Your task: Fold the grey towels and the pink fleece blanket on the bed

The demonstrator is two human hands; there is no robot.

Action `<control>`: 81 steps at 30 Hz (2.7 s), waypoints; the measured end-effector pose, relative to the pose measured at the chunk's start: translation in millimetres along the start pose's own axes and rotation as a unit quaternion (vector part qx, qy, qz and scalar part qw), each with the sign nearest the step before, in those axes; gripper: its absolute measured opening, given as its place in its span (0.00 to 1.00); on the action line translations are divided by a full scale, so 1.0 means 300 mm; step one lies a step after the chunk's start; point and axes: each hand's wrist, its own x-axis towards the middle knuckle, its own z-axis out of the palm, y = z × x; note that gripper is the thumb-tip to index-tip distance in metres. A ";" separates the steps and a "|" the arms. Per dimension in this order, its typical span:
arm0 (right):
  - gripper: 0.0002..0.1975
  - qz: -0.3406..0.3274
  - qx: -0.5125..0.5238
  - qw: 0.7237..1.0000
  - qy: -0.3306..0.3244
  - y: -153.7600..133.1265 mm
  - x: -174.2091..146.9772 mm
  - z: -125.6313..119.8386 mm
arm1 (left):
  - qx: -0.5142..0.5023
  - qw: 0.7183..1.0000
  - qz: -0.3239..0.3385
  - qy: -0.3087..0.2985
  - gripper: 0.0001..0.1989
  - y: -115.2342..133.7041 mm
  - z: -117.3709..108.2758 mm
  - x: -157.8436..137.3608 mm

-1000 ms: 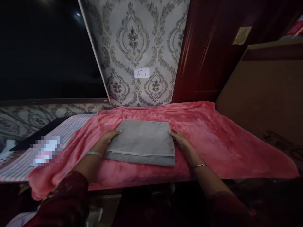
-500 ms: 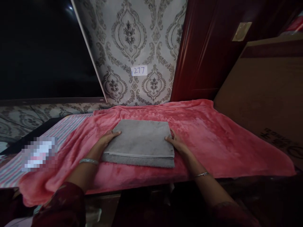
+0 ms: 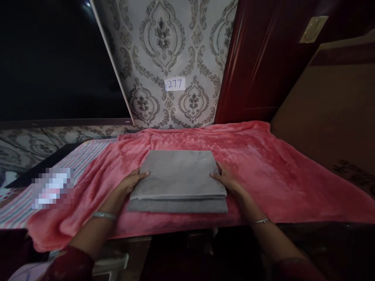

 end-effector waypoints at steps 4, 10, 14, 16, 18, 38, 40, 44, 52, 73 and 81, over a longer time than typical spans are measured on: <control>0.37 -0.005 -0.115 0.993 0.023 0.007 -0.017 -0.043 | 0.149 0.984 0.074 0.062 0.23 0.000 -0.020 0.010; 0.27 -0.216 -0.296 0.930 0.022 -0.053 0.084 0.121 | 0.429 0.846 0.296 0.118 0.28 0.121 0.155 0.068; 0.32 -0.214 -0.487 0.843 -0.075 -0.014 0.127 0.353 | 0.560 0.760 0.325 0.047 0.31 0.099 0.333 0.086; 0.31 -0.170 -0.609 0.769 -0.097 0.019 0.119 0.423 | 0.611 0.731 0.299 0.047 0.30 0.055 0.368 0.096; 0.31 -0.140 -0.687 0.705 -0.105 0.045 0.099 0.449 | 0.642 0.713 0.277 0.045 0.29 0.012 0.371 0.107; 0.35 -0.014 -0.752 0.658 -0.050 0.008 -0.149 0.133 | 0.632 0.720 0.283 0.045 0.30 -0.021 0.349 0.125; 0.33 -0.013 -0.753 0.655 -0.068 -0.026 -0.145 0.122 | 0.626 0.731 0.270 0.026 0.31 -0.008 0.338 0.130; 0.31 -0.052 -0.748 0.657 -0.077 -0.123 -0.059 0.182 | 0.597 0.770 0.223 -0.025 0.32 0.072 0.317 0.161; 0.30 -0.113 -0.748 0.651 -0.061 -0.067 0.201 0.413 | 0.630 0.729 0.265 0.045 0.30 0.126 0.336 0.244; 0.33 0.004 -0.750 0.661 0.005 0.007 0.060 0.096 | 0.574 0.761 0.269 0.138 0.22 0.064 0.282 0.230; 0.32 -0.144 -0.589 0.795 0.027 0.030 -0.107 -0.034 | 0.496 0.828 0.199 0.169 0.25 -0.027 0.021 0.083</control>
